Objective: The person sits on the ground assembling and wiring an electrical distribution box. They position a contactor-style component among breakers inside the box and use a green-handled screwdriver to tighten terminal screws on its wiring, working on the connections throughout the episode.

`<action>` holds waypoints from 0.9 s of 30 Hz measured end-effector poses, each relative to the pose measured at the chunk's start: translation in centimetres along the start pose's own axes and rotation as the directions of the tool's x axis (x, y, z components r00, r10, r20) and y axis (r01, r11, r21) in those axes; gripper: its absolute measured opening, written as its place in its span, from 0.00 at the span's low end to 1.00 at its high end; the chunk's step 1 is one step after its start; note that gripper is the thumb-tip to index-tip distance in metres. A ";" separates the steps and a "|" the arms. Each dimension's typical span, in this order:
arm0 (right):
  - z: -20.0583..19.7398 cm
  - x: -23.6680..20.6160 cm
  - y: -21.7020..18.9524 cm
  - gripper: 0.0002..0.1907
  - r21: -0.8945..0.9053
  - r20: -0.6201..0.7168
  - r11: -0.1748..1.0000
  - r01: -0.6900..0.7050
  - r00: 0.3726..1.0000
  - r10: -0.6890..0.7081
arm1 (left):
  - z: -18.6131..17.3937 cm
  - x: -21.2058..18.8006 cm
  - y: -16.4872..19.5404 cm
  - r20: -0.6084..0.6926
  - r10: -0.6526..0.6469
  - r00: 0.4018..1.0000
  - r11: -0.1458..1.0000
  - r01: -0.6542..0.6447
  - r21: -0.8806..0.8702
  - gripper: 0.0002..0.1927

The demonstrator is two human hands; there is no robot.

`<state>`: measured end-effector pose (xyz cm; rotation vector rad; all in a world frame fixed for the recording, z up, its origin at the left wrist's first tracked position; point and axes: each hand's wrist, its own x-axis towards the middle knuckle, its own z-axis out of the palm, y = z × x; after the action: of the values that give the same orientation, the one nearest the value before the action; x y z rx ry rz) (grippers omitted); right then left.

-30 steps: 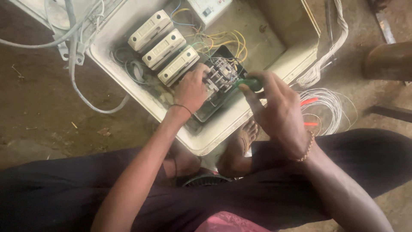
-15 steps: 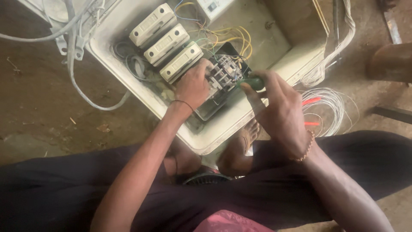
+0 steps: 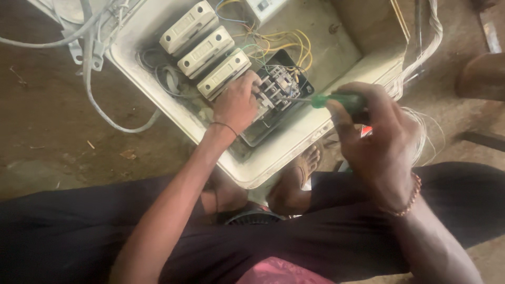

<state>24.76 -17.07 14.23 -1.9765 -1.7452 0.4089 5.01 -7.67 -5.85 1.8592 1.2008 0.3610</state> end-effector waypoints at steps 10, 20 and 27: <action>2.6 0.1 1.1 0.12 0.060 0.021 0.997 0.048 0.999 -0.049 | 0.3 0.0 0.3 0.015 -0.042 0.999 0.999 0.042 0.027 0.15; 2.7 0.1 0.7 0.14 0.087 -0.016 0.994 0.065 0.998 -0.064 | 1.1 -1.6 -0.7 0.018 -0.002 1.000 0.988 0.005 -0.154 0.23; 4.0 1.5 0.4 0.14 0.110 0.048 0.985 0.136 0.989 -0.142 | 1.7 -1.8 -0.6 -0.031 -0.031 0.999 0.992 0.026 -0.124 0.24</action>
<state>23.28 -15.02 10.74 -1.7728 -1.8436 0.5021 4.82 -9.98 -6.90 1.7338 1.1985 0.4418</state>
